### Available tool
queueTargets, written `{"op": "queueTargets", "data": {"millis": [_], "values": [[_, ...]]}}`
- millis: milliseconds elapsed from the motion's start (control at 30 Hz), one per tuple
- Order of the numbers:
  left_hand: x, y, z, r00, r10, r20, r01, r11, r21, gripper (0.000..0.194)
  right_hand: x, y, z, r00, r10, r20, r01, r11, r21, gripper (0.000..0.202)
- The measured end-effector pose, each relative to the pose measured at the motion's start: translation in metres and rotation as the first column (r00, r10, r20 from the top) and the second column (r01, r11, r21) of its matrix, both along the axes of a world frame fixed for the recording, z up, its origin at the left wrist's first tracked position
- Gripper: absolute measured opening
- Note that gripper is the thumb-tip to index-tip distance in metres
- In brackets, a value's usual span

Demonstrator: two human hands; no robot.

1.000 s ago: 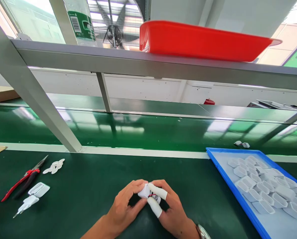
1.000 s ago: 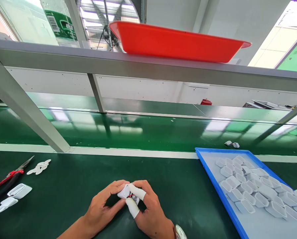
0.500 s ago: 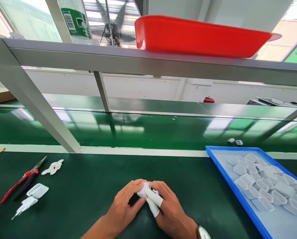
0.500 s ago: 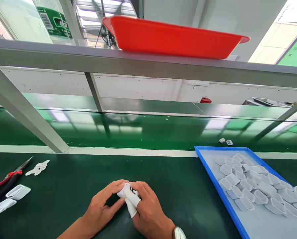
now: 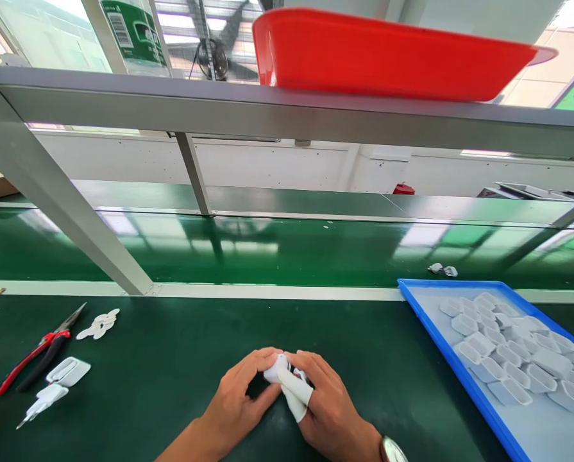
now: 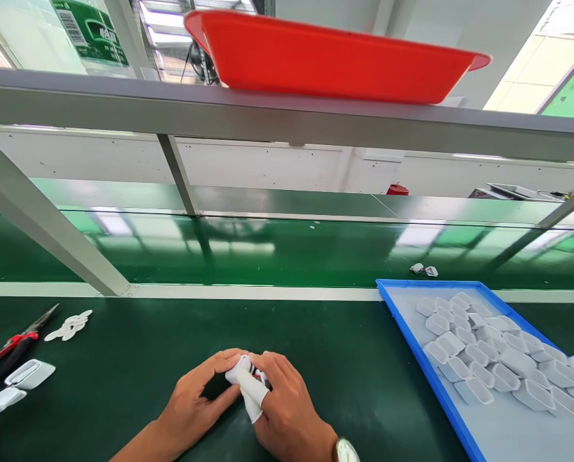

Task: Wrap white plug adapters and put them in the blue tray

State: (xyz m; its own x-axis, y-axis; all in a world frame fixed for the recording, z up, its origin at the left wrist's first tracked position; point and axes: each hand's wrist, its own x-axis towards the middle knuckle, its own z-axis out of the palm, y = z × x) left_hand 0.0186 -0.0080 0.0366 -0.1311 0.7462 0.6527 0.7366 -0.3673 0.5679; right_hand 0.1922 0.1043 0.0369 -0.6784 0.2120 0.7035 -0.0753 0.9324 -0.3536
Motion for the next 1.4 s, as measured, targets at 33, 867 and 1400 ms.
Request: {"op": "queueTargets", "data": {"millis": [33, 867, 1400], "values": [[0.000, 0.000, 0.000, 1.000, -0.005, 0.000, 0.005, 1.000, 0.007, 0.030, -0.001, 0.000, 0.000, 1.000, 0.000, 0.003, 0.000, 1.000, 0.010, 0.054], [0.000, -0.005, 0.008, 0.986, 0.064, -0.152, -0.065, 0.998, -0.003, 0.049, -0.011, -0.004, -0.003, 0.986, 0.144, 0.078, -0.020, 0.581, -0.814, 0.022], [-0.117, 0.128, 0.024, 0.869, 0.493, -0.038, -0.465, 0.789, -0.401, 0.031, -0.012, 0.017, -0.015, 0.996, -0.079, 0.041, 0.074, 0.992, 0.104, 0.039]]}}
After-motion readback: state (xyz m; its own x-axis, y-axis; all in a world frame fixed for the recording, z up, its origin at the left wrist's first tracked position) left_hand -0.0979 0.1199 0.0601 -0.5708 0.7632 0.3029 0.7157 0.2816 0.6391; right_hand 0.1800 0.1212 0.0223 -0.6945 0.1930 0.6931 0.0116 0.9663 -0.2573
